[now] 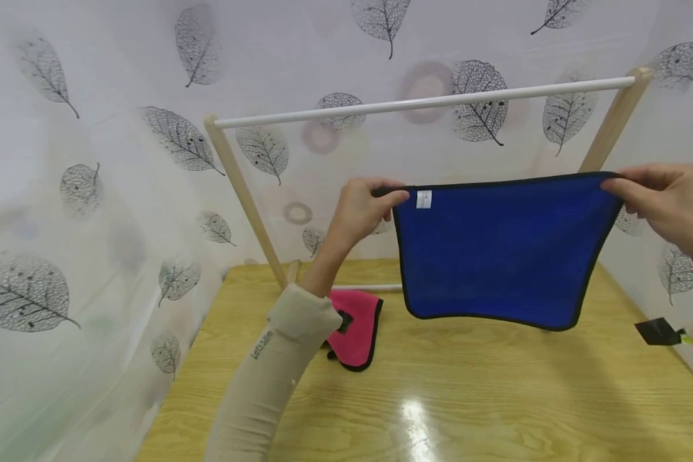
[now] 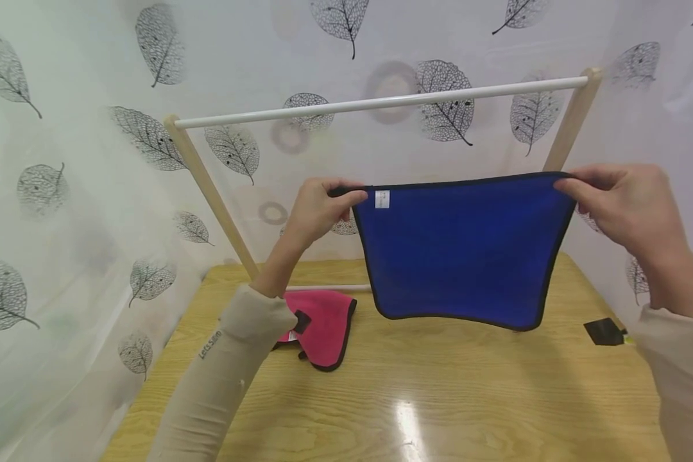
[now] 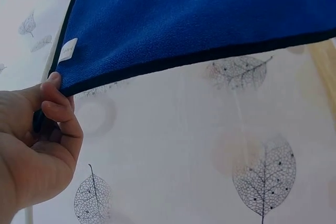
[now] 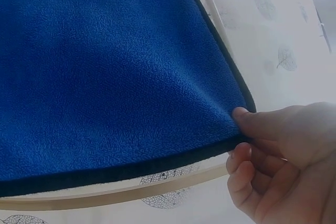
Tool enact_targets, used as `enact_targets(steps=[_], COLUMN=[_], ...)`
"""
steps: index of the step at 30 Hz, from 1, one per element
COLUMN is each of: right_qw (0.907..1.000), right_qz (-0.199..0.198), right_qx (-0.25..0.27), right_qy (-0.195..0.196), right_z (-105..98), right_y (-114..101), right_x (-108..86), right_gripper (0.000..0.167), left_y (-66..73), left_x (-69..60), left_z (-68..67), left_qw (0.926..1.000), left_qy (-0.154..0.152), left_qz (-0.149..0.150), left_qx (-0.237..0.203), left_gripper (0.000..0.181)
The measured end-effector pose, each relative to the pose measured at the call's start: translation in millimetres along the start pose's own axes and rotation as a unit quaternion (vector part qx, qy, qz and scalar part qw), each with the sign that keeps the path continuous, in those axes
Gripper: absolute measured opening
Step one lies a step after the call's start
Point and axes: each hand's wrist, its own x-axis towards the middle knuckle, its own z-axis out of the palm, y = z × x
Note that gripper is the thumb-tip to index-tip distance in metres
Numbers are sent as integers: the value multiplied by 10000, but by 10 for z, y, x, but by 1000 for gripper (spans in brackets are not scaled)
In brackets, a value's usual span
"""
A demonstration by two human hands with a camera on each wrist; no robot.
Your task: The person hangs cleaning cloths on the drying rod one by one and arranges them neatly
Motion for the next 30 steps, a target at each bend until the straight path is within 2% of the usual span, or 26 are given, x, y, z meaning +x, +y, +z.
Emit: enact_targets(steps=[9, 17, 19, 22, 23, 30], right_qw=[9998, 9984, 9975, 9947, 9940, 9928], right_qz=[4, -124, -161, -251, -267, -273], right_qx=[172, 495, 637, 953, 1019, 1131], right_qy=[42, 226, 250, 285, 291, 281], right_z=[-19, -49, -60, -77, -81, -88], right_y=[-23, -55, -63, -67, -68, -59], right_x=[54, 129, 160, 196, 209, 272], right_gripper=[27, 8, 17, 43, 47, 44], left_y=[64, 134, 149, 171, 179, 225], left_x=[49, 106, 124, 152, 163, 209], left_z=[-31, -63, -71, -73, -72, -59], left_qw=[9992, 9980, 9974, 9962, 9958, 9917], left_qy=[148, 207, 218, 230, 244, 364], left_qz=[39, 101, 95, 65, 60, -37], left_qx=[-370, -581, -675, -837, -885, -1232], left_gripper=[20, 19, 19, 21, 21, 21])
